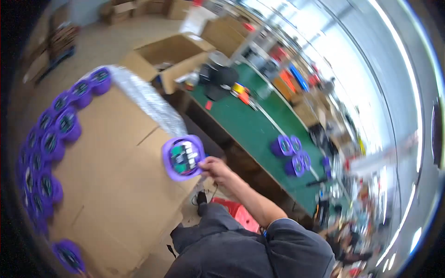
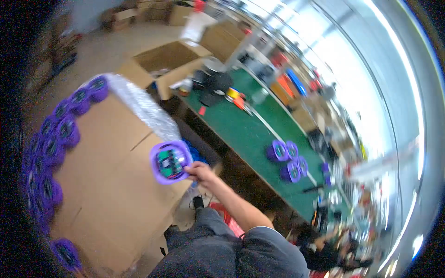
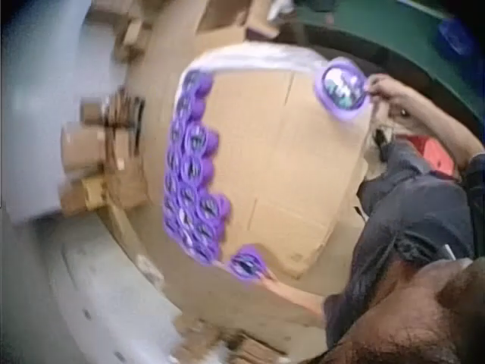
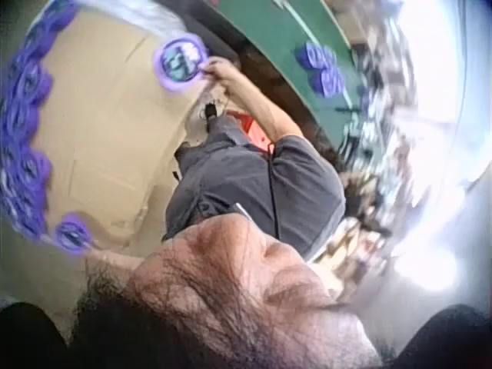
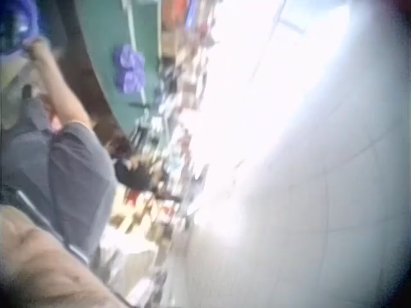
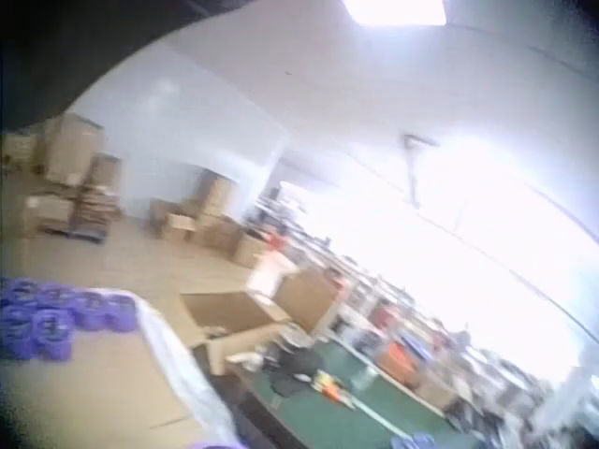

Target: The person assembles components into purple plastic housings by hand, using a handheld power screwdriver to secure circuit boards, blue caps, and cooling fans into the housings.

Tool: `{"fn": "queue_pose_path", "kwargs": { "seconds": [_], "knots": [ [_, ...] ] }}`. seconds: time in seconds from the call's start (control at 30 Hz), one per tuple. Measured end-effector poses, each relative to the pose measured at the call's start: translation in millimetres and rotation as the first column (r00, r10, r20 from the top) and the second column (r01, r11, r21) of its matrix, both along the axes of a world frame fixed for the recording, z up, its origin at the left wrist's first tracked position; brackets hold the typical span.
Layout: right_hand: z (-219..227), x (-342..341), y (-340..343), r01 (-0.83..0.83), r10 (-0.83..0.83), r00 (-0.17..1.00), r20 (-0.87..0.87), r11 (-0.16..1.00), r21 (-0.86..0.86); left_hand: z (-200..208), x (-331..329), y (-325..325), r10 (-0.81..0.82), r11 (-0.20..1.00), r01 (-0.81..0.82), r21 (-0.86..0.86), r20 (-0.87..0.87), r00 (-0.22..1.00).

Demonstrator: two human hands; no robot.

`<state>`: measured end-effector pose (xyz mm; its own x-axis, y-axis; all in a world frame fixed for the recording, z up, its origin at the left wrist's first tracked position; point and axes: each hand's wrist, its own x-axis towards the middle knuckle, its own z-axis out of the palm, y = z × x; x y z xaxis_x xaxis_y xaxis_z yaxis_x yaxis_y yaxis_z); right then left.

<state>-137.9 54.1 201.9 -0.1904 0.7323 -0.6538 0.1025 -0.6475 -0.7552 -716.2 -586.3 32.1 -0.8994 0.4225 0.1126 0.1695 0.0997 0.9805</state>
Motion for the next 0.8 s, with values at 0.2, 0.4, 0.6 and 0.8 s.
{"fn": "queue_pose_path", "kwargs": {
  "seconds": [0.2,0.4,0.6,0.8],
  "knots": [
    [-12.1,265.1,29.3,0.808,-0.806,0.585,-0.093,0.569,0.151,72.6,108.7,211.9,-0.361,0.929,0.369,0.038,0.328,0.873],
    [-86.1,389.1,129.9,0.983,-0.957,0.181,-0.225,0.186,-0.001,140.3,326.4,407.5,-0.393,0.917,0.358,0.174,0.545,0.740],
    [-103.1,423.2,238.8,0.975,-0.930,-0.118,-0.349,-0.041,-0.221,112.0,486.0,545.0,-0.536,0.783,0.595,0.181,0.683,0.497],
    [-117.7,479.3,285.1,0.857,-0.824,-0.460,-0.331,-0.315,-0.407,136.4,652.4,645.3,-0.510,0.589,0.801,0.107,0.818,0.266]
  ]
}}
